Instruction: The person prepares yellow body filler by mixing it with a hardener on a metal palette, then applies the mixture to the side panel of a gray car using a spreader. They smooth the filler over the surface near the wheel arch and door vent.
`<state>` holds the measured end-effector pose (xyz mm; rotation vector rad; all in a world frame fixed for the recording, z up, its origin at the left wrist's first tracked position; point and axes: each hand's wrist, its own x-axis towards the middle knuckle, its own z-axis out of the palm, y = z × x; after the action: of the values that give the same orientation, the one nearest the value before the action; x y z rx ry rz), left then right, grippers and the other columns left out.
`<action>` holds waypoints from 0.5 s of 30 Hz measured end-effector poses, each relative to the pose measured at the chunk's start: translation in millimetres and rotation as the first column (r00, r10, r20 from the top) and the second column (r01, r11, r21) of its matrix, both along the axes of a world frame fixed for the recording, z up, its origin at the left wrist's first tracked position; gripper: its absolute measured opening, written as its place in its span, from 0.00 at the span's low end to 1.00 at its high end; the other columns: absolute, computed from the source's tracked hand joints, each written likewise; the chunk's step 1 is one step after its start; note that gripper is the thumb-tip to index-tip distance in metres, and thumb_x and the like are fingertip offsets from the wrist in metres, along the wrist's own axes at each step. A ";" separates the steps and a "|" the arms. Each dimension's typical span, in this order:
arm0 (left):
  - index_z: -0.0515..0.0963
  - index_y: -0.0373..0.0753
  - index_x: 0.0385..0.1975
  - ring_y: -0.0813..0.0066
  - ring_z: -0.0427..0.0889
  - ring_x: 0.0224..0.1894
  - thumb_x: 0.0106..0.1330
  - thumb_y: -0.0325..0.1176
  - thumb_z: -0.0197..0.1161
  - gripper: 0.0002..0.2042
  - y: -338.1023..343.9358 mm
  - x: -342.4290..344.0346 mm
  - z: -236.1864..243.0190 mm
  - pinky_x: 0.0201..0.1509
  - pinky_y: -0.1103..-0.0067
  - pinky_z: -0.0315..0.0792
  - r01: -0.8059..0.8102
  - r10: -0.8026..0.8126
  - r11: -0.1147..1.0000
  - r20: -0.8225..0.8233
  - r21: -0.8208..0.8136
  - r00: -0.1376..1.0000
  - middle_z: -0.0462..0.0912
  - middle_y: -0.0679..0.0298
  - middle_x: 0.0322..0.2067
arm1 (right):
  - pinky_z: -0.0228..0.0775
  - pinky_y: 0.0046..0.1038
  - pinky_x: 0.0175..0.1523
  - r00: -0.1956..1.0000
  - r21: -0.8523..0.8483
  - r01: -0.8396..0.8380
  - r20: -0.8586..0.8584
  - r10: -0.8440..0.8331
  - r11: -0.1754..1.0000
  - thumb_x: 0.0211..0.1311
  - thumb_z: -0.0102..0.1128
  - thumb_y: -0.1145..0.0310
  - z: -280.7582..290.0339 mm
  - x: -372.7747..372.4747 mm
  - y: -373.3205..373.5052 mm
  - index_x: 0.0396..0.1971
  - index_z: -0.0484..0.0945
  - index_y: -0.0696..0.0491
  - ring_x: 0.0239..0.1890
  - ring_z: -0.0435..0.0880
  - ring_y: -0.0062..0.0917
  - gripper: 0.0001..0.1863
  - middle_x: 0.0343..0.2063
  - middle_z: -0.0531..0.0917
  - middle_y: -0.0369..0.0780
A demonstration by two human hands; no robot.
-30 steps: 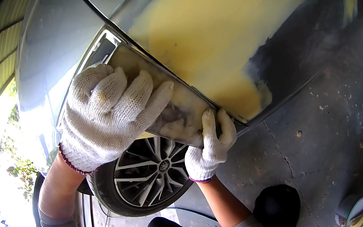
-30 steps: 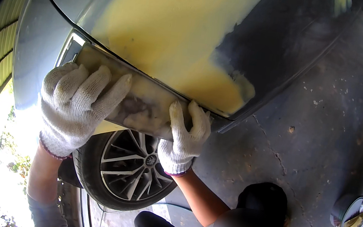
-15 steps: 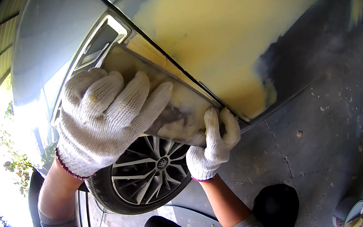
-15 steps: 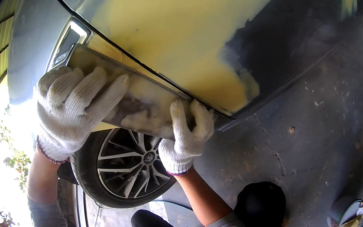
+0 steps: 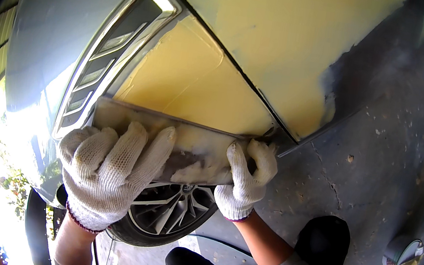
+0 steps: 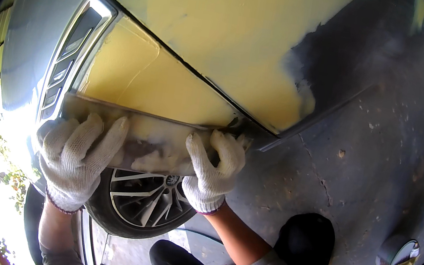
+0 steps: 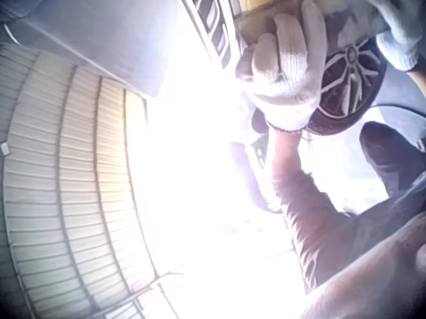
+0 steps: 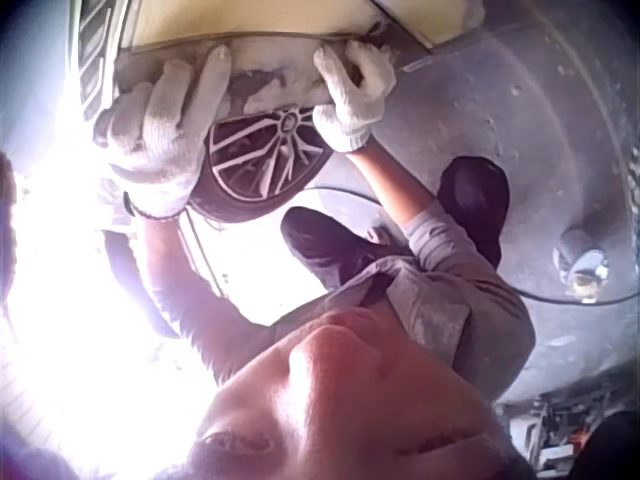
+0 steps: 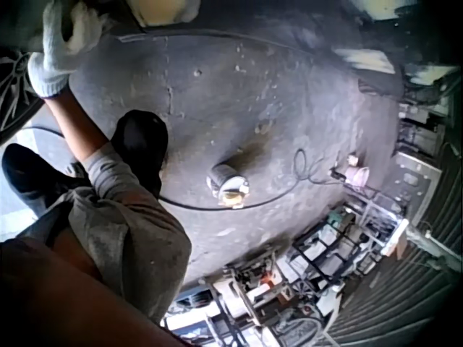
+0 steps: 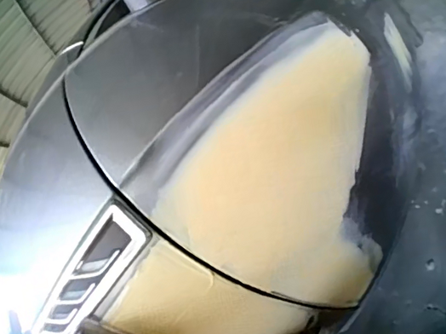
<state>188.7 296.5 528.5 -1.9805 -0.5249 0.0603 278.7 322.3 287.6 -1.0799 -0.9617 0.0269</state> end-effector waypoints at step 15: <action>0.84 0.42 0.44 0.71 0.69 0.42 0.38 0.36 0.62 0.26 -27.2 32.1 -6.7 0.42 0.75 0.70 0.022 -0.028 0.996 -0.064 -0.092 0.998 0.76 0.68 0.43 | 0.68 0.40 0.60 0.996 0.065 0.022 0.087 -0.027 0.998 0.58 0.63 0.79 -4.2 24.8 -24.3 0.56 0.76 0.55 0.53 0.76 0.44 0.23 0.52 0.75 0.52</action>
<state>220.8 269.3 521.8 -2.0664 -0.4619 0.1355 303.5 298.0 283.4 -1.0402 -1.0216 -0.0718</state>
